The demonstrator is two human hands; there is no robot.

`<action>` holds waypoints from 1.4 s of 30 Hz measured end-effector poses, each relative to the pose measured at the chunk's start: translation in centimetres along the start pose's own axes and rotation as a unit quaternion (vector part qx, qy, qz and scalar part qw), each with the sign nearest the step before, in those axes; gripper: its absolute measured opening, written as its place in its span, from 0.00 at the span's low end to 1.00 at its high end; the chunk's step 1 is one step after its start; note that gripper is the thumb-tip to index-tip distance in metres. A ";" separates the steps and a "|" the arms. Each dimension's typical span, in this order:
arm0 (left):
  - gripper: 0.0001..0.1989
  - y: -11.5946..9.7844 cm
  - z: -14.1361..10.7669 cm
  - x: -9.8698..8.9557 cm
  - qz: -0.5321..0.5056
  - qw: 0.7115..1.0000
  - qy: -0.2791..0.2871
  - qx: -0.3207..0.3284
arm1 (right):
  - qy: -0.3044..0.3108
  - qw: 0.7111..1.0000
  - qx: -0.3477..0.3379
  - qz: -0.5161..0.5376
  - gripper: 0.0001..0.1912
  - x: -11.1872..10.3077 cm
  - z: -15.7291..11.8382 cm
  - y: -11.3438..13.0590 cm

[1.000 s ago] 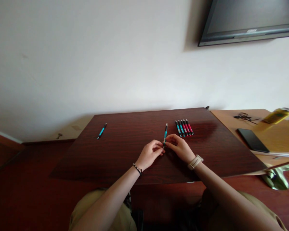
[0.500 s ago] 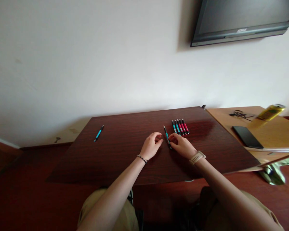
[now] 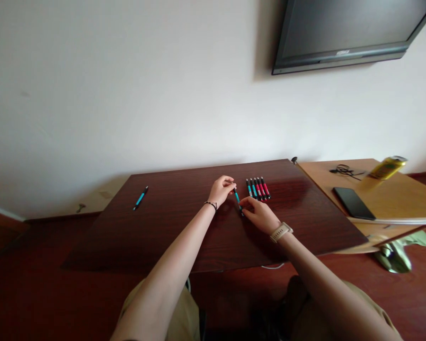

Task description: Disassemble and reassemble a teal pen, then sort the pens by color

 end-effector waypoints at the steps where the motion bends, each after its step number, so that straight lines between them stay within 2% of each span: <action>1: 0.10 0.2 0.5 0.0 0.009 1.000 -0.015 -0.001 | -0.006 1.000 0.003 -0.001 0.15 -0.1 -0.1 0.0; 3: 0.09 0.5 1.4 0.0 0.025 0.999 -0.037 -0.007 | -0.023 0.999 0.014 -0.032 0.15 -0.3 -0.3 -0.1; 5: 0.08 0.9 2.2 0.1 0.034 0.998 -0.047 -0.012 | -0.044 0.994 0.034 -0.099 0.09 -0.5 -0.5 -0.2; 7: 0.08 1.2 3.0 0.4 0.043 0.998 -0.050 -0.014 | -0.054 0.984 0.050 -0.164 0.03 -0.7 -0.8 -0.1; 10: 0.07 1.5 4.1 1.1 0.063 0.997 -0.040 -0.009 | -0.050 0.976 0.055 -0.203 0.01 -0.8 -1.2 0.1; 15: 0.06 2.3 5.5 2.6 0.108 0.994 -0.016 0.017 | -0.061 0.964 0.067 -0.249 0.04 -1.0 -1.4 0.3; 21: 0.06 3.6 6.4 3.0 0.155 0.987 -0.022 0.025 | -0.071 0.953 0.086 -0.280 0.06 -1.1 -1.3 0.2; 27: 0.06 4.4 7.2 3.4 0.186 0.982 -0.021 0.014 | -0.077 0.938 0.061 -0.332 0.14 0.4 -2.0 1.2; 31: 0.06 4.5 7.7 3.7 0.210 0.977 -0.021 0.012 | -0.091 0.925 0.044 -0.365 0.22 1.6 -2.6 2.1; 42: 0.04 3.7 7.3 4.2 0.264 0.964 -0.042 0.013 | -0.077 0.925 0.033 -0.371 0.28 3.3 -3.6 3.0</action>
Point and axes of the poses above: each hand's wrist, its own z-axis towards the middle knuckle, its own x-axis out of the palm, y = z × x, the point moved 4 cm from there along z, towards the middle knuckle, and after that the axes turned 4 degrees about x, right-handed, at the moved point
